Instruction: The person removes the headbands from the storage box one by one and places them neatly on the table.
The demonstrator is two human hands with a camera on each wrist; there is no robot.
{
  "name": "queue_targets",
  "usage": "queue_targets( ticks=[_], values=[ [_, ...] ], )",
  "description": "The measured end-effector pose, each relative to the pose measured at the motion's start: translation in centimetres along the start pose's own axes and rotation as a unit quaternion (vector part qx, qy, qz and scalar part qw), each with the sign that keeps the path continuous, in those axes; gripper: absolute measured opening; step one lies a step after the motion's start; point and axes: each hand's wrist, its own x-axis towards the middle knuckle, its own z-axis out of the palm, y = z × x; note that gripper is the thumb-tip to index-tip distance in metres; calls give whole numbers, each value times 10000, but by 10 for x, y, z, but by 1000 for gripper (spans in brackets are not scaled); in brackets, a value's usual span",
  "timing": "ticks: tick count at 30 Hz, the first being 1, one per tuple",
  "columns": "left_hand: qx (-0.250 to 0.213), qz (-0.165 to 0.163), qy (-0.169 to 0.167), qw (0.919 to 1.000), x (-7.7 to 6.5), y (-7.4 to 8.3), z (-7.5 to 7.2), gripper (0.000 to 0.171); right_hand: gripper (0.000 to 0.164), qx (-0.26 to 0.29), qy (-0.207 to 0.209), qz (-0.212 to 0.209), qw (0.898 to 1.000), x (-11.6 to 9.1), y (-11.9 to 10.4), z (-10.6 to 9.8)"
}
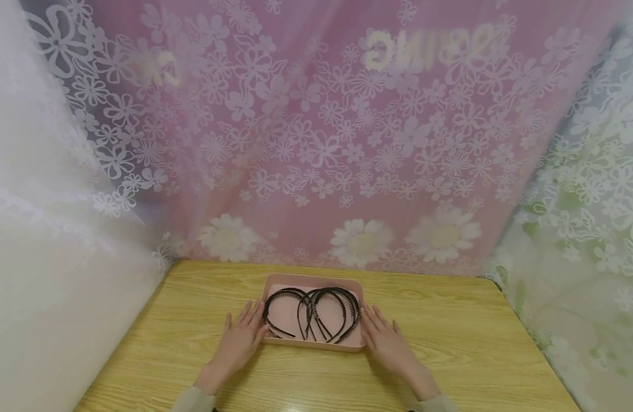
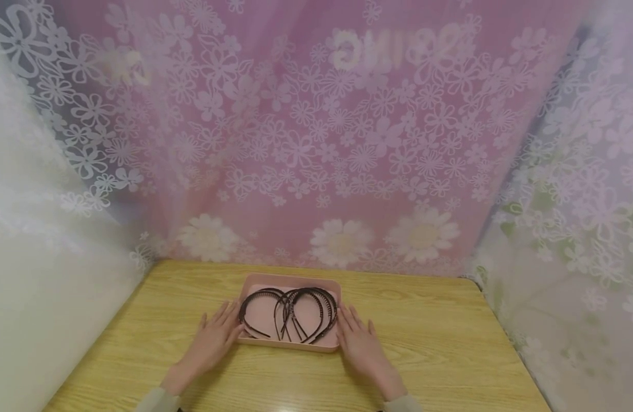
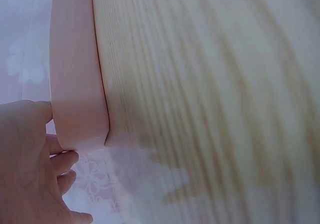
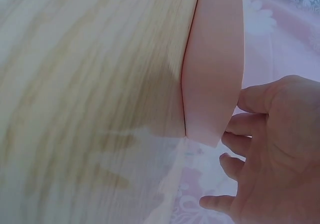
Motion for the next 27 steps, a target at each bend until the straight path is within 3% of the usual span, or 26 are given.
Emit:
queue_targets(
  ticks=[6,15,27],
  values=[
    [-2,68,-20,10000,1,4,4,56,49,-30,9,22,10000,-4,4,-3],
    [-56,108,-152,9998,4,11,10,58,51,36,-329,373,9988,-8,5,-16],
    [-81,300,-159,9994,7,26,15,57,49,-52,466,64,9989,-20,34,-4]
  ],
)
